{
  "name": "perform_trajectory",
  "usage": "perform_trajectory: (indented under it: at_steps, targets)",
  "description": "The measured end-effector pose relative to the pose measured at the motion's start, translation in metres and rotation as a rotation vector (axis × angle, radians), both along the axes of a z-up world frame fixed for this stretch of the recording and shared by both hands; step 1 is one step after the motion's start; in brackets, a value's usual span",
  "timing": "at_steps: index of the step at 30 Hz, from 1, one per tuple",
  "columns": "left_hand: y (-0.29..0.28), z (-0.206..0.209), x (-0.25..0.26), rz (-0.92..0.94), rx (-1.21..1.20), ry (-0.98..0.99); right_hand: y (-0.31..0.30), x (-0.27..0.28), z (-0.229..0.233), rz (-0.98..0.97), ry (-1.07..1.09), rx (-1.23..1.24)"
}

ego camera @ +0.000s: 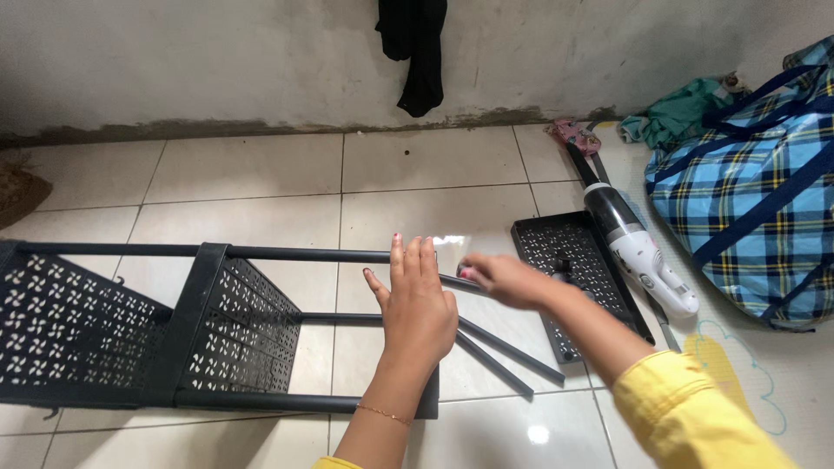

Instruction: The person disassembles a black metal shoe rack by removing wheels, side panels, and horizontal rods. The components are placed on the floor as they are detached.

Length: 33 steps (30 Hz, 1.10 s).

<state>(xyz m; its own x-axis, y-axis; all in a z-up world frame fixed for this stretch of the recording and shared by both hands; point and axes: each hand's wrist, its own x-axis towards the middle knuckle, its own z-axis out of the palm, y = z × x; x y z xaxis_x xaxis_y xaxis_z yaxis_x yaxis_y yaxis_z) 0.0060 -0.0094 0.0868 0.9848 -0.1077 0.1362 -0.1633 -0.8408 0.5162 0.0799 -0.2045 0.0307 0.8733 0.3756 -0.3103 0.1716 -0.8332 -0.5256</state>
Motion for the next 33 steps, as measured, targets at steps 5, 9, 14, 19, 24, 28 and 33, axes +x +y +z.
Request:
perform_trajectory:
  at_steps: [5,9,14,19,24,28,33]
  targets:
    - [-0.006,-0.003,0.002,0.006,-0.065,-0.013,0.011,0.001,-0.091,0.028,-0.062,0.423]
    - [-0.009,-0.006,0.007,-0.004,-0.079,-0.045,0.02,0.001,-0.117,-0.378,0.306,0.732]
    - [-0.012,-0.007,0.01,-0.011,-0.067,-0.023,0.016,-0.006,-0.113,-0.259,0.023,0.504]
    - [-0.013,-0.006,0.011,-0.016,-0.104,-0.012,0.012,-0.01,-0.114,-0.299,-0.207,0.336]
    - [-0.012,-0.012,0.016,-0.022,-0.272,0.025,0.024,-0.016,-0.085,-0.487,-0.164,0.721]
    - [-0.003,-0.022,0.023,-0.093,-0.441,-0.058,0.053,-0.032,-0.04,-0.676,0.168,1.009]
    - [0.009,-0.037,0.036,-0.146,-0.685,-0.028,0.078,-0.037,-0.006,-0.603,0.05,0.806]
